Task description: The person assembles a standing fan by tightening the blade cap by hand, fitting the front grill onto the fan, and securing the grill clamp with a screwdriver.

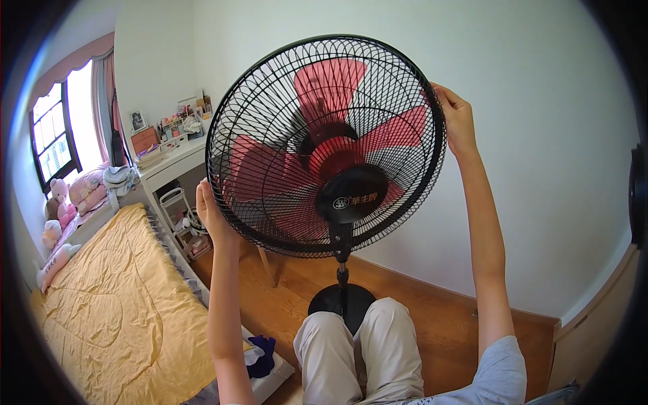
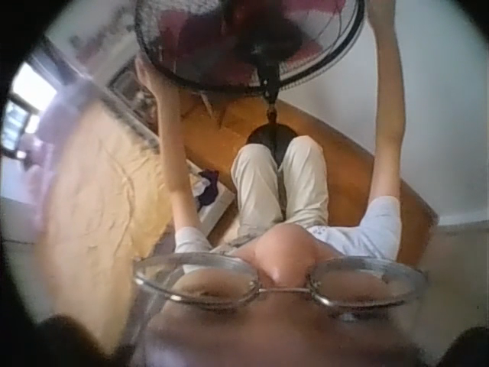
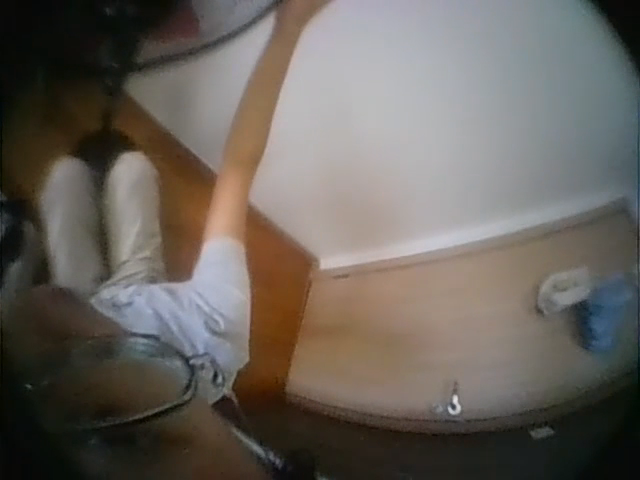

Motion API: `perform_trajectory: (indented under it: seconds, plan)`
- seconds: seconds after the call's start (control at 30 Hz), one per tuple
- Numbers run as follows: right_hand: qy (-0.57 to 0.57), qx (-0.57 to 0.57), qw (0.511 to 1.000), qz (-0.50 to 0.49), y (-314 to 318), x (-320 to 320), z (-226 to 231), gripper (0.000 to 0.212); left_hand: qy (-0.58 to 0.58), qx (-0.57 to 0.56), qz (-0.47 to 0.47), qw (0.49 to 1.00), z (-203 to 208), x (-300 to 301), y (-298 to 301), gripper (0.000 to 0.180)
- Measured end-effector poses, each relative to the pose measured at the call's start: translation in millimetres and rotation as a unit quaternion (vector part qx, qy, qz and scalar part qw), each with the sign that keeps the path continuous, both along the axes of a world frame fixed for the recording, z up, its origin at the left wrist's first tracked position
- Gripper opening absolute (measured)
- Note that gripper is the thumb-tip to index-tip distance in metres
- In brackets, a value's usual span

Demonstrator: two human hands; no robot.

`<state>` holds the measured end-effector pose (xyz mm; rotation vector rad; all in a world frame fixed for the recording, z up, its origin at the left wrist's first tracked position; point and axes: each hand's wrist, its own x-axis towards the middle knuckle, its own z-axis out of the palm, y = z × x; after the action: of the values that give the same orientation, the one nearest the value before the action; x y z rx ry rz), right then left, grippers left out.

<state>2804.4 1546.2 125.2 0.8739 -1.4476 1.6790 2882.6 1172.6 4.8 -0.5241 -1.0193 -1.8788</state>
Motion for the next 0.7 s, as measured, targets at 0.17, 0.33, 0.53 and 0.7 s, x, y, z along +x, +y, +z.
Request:
perform_trajectory:
  seconds: [0.17,0.33,0.53,0.7]
  plan:
    - [0.015,0.054,0.998,-0.036,4.3,3.3,0.9,0.039,0.012,-0.008,0.023,1.0,-1.4,2.0,-2.2,0.028]
    - [0.004,0.074,0.995,-0.067,4.3,14.3,-3.3,0.038,-0.007,0.033,0.039,0.999,6.1,16.5,18.2,0.023]
    - [0.06,0.001,0.997,-0.039,-7.0,63.2,-8.6,0.035,0.058,0.066,0.065,0.994,-26.2,35.0,1.9,0.029]
    - [0.026,0.162,0.986,-0.031,2.5,75.8,12.3,0.057,0.058,0.074,0.068,0.993,-30.2,51.8,0.8,0.029]
